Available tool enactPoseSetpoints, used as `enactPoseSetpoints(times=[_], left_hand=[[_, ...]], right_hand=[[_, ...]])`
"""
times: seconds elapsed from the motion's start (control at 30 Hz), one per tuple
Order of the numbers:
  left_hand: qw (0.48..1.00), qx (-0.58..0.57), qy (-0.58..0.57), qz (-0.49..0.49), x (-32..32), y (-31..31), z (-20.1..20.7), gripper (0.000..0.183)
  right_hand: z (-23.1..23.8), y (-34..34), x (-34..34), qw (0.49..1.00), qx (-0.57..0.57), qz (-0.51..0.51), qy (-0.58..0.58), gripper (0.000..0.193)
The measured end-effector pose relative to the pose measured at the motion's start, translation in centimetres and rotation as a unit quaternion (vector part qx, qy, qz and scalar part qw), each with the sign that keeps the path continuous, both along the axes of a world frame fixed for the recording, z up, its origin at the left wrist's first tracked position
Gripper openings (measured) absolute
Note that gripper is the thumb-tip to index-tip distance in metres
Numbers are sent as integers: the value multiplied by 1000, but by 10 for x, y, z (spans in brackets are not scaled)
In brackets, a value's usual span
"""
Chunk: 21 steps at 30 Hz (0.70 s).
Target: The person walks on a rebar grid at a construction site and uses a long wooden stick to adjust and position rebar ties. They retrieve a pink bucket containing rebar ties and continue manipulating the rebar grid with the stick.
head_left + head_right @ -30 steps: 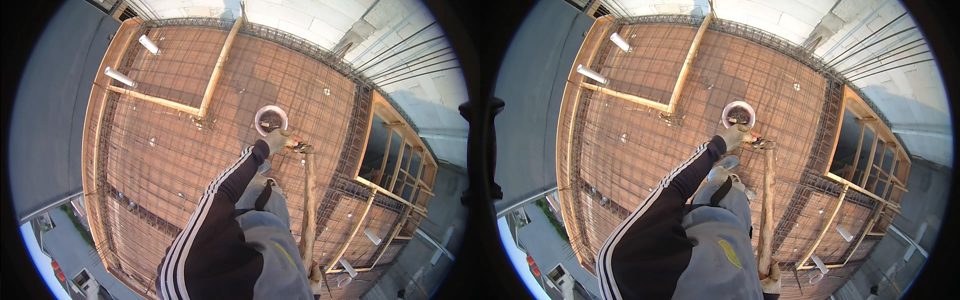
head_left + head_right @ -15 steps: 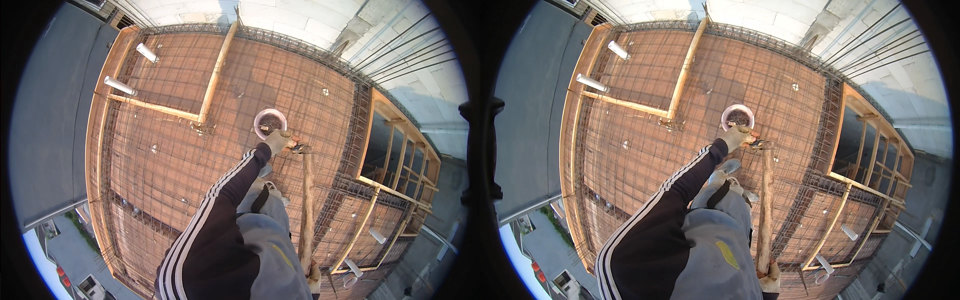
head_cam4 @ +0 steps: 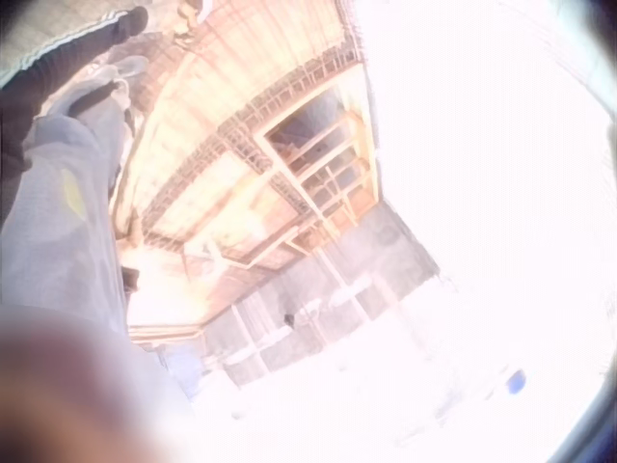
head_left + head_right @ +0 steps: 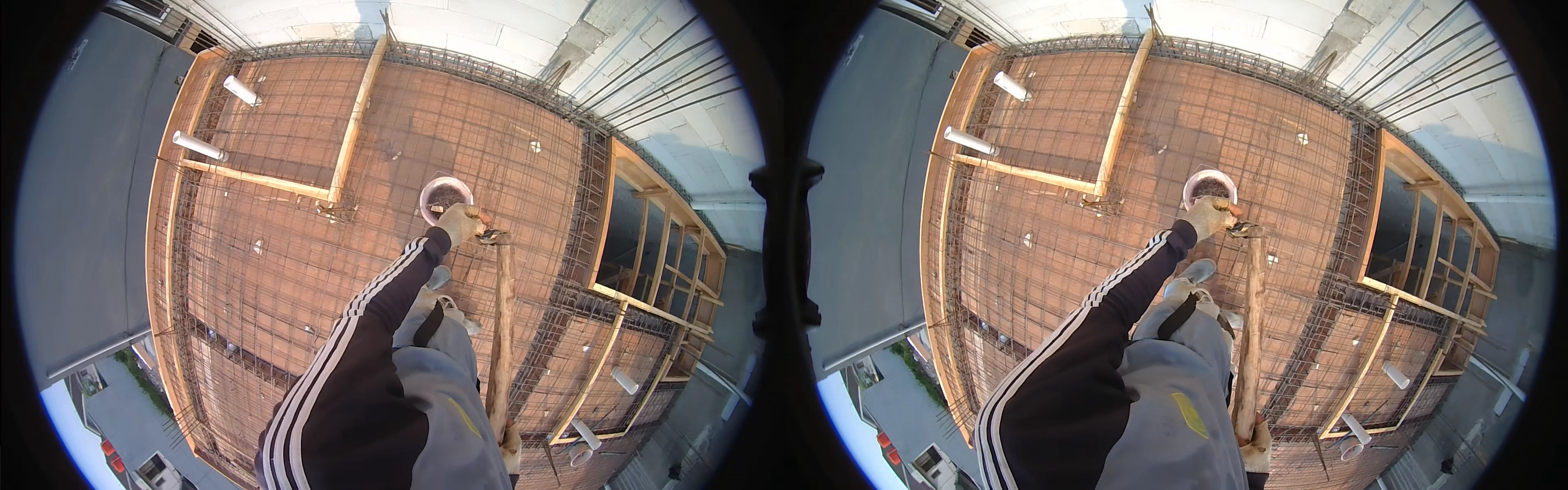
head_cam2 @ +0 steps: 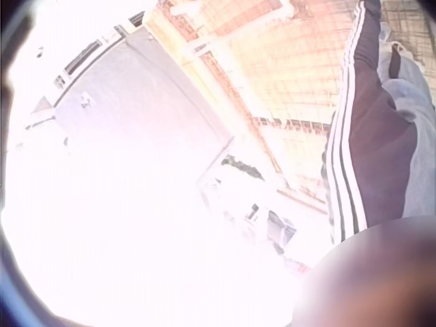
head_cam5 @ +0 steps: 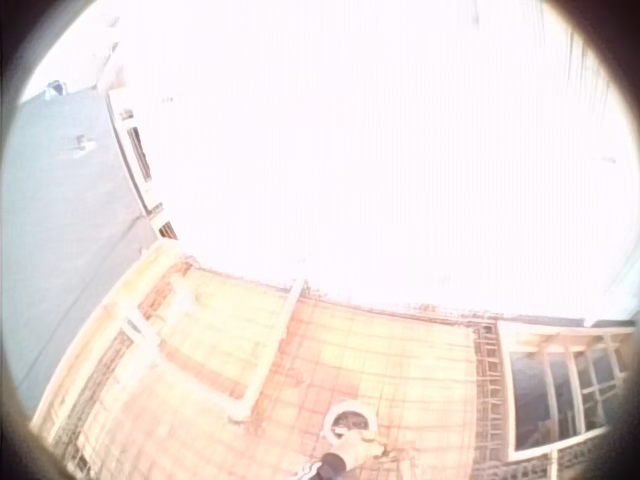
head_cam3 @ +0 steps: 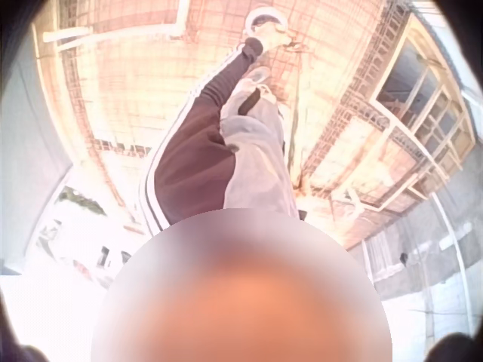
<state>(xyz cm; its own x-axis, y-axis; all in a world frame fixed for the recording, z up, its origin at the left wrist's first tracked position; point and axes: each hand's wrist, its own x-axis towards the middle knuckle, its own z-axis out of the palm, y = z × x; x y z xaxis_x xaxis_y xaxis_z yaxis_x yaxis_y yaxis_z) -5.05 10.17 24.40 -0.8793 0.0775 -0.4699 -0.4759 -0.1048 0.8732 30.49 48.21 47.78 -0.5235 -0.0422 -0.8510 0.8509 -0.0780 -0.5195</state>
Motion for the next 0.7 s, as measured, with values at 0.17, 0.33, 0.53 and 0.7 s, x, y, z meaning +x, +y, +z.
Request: enactPoseSetpoints(times=[0.17, 0.33, 0.53, 0.7], left_hand=[[988, 120, -41, 87, 2, 2, -11, 25], [983, 110, -67, 128, 9, -3, -10, 18], [952, 201, -85, 216, 18, -11, -24, 15], [898, 309, -66, 306, 26, -17, -39, 14]], right_hand=[[-20, 8, 5, 991, -63, -104, -52, 61], [-31, 25, 18, 990, 35, 91, 103, 62], [-29, 29, -9, 988, 4, -45, -150, 61], [17, -21, -43, 995, 66, 78, 14, 58]])
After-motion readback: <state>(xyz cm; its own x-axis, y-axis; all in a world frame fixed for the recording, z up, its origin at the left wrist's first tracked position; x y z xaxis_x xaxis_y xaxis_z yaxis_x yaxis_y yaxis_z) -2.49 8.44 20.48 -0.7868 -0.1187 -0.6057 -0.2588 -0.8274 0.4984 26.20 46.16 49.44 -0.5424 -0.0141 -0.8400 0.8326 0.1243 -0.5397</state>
